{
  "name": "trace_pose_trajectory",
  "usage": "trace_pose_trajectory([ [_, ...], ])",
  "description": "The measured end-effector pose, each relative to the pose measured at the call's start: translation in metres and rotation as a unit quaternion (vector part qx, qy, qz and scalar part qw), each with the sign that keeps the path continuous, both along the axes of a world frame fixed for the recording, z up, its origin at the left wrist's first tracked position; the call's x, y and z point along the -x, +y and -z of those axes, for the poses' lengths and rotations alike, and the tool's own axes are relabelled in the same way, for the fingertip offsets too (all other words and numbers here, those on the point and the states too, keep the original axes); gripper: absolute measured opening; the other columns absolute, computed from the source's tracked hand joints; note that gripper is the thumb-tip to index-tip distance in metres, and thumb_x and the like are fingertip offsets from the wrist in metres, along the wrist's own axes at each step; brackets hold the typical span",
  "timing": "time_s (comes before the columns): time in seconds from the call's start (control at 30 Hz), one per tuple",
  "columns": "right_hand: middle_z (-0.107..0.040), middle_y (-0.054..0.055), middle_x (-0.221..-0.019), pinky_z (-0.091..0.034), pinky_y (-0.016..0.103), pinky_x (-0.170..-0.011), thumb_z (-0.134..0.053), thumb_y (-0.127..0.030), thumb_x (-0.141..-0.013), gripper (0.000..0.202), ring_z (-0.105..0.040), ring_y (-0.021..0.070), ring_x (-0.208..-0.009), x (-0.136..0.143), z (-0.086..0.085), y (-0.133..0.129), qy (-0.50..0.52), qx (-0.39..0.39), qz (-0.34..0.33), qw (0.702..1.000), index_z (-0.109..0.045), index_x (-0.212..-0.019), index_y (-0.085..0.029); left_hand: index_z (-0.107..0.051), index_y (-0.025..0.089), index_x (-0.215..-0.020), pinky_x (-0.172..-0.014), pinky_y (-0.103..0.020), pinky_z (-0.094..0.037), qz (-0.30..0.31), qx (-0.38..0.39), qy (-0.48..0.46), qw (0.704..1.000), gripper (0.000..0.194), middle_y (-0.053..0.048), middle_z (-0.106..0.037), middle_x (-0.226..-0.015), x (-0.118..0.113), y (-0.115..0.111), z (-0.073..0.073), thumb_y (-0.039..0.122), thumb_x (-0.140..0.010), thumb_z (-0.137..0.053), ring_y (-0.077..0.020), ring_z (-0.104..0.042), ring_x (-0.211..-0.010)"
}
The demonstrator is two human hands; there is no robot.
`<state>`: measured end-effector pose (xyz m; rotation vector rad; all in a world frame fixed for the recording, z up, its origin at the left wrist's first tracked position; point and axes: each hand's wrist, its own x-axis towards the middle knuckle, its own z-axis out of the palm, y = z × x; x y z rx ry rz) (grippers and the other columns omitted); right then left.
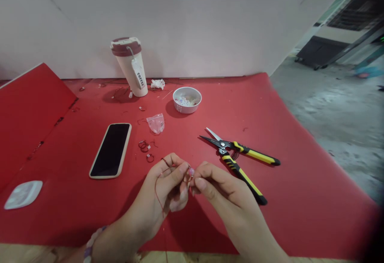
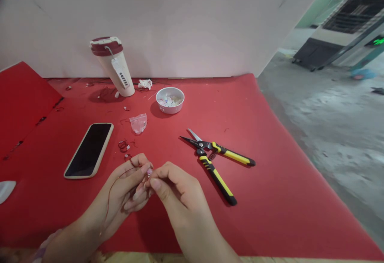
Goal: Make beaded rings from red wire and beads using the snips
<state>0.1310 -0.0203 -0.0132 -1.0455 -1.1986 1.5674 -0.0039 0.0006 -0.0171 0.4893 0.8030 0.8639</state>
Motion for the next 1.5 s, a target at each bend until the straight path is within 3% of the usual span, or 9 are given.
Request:
trace_pose_trajectory([
  [0.23,-0.056,-0.003,-0.073,-0.045,0.015,-0.071,-0.049,-0.030,-0.091,0.018,-0.054,0.0084,-0.073,-0.002,-0.003,0.000,-0.055,-0.056,0.030,0.996,-0.056,-0.076,-0.023,-0.051,0.014,-0.069,-0.033,-0.008,-0.023,0.045,0.065,-0.087,0.993,0.017,0.007,-0.047,-0.049,0.005,0.002,0.005,0.019,-0.083,-0.059,0.0023,-0.028,-0.033],
  [0.37,-0.056,-0.003,-0.071,-0.046,0.017,-0.064,-0.050,-0.028,-0.089,0.014,-0.054,0.0095,-0.068,-0.001,0.001,-0.002,-0.129,-0.098,0.092,0.983,-0.055,-0.077,-0.023,-0.054,0.013,-0.071,-0.033,-0.007,-0.023,0.071,0.104,-0.135,0.983,0.013,0.007,-0.047,-0.051,0.007,0.002,0.005,0.016,-0.082,-0.060,0.0026,-0.029,-0.034],
  [0.53,-0.051,-0.003,-0.064,-0.044,0.019,-0.053,-0.054,-0.029,-0.084,0.016,-0.050,0.0102,-0.059,0.005,0.007,-0.005,-0.218,-0.121,0.160,0.955,-0.048,-0.072,-0.022,-0.049,0.015,-0.070,-0.033,-0.007,-0.025,0.047,0.048,-0.030,0.997,0.019,0.007,-0.048,-0.047,0.002,0.001,0.002,0.023,-0.084,-0.059,0.0012,-0.032,-0.033],
  [0.77,-0.056,-0.002,-0.058,-0.043,0.021,-0.051,-0.049,-0.032,-0.086,0.022,-0.053,0.0106,-0.053,0.009,0.007,-0.006,-0.245,-0.090,0.094,0.961,-0.046,-0.066,-0.021,-0.044,0.018,-0.069,-0.033,-0.010,-0.029,0.005,-0.042,0.121,0.992,0.034,0.008,-0.051,-0.046,-0.005,-0.002,-0.002,0.041,-0.074,-0.068,-0.0010,-0.038,-0.033],
  [0.97,-0.055,-0.002,-0.063,-0.042,0.020,-0.055,-0.043,-0.033,-0.091,0.025,-0.051,0.0101,-0.058,-0.001,0.006,-0.007,-0.228,-0.111,0.053,0.966,-0.048,-0.070,-0.021,-0.043,0.019,-0.074,-0.037,-0.011,-0.032,0.003,-0.113,0.161,0.980,0.026,0.008,-0.053,-0.047,-0.001,-0.008,0.003,0.039,-0.083,-0.058,-0.0020,-0.041,-0.035],
  [1.27,-0.053,-0.003,-0.065,-0.041,0.018,-0.055,-0.039,-0.027,-0.093,0.023,-0.049,0.0099,-0.059,-0.006,0.009,-0.004,-0.262,-0.153,0.076,0.950,-0.049,-0.074,-0.021,-0.051,0.019,-0.077,-0.043,-0.019,-0.040,-0.029,-0.225,0.270,0.936,0.018,0.002,-0.061,-0.056,0.000,-0.012,0.006,0.035,-0.085,-0.055,-0.0081,-0.051,-0.043],
  [1.4,-0.055,-0.001,-0.067,-0.041,0.021,-0.056,-0.038,-0.024,-0.093,0.022,-0.051,0.0117,-0.060,-0.009,0.013,0.000,-0.292,-0.183,0.068,0.936,-0.048,-0.074,-0.021,-0.060,0.020,-0.079,-0.052,-0.021,-0.045,-0.036,-0.307,0.361,0.880,0.008,0.000,-0.065,-0.064,0.003,-0.011,0.005,0.025,-0.084,-0.056,-0.0111,-0.059,-0.055],
  [1.5,-0.054,0.001,-0.067,-0.040,0.024,-0.054,-0.040,-0.020,-0.091,0.019,-0.049,0.0135,-0.059,-0.012,0.016,0.004,-0.337,-0.249,0.061,0.906,-0.048,-0.075,-0.021,-0.065,0.022,-0.074,-0.060,-0.022,-0.047,-0.053,-0.372,0.406,0.833,0.013,0.000,-0.067,-0.068,0.004,-0.008,0.007,0.017,-0.082,-0.056,-0.0127,-0.062,-0.063],
])
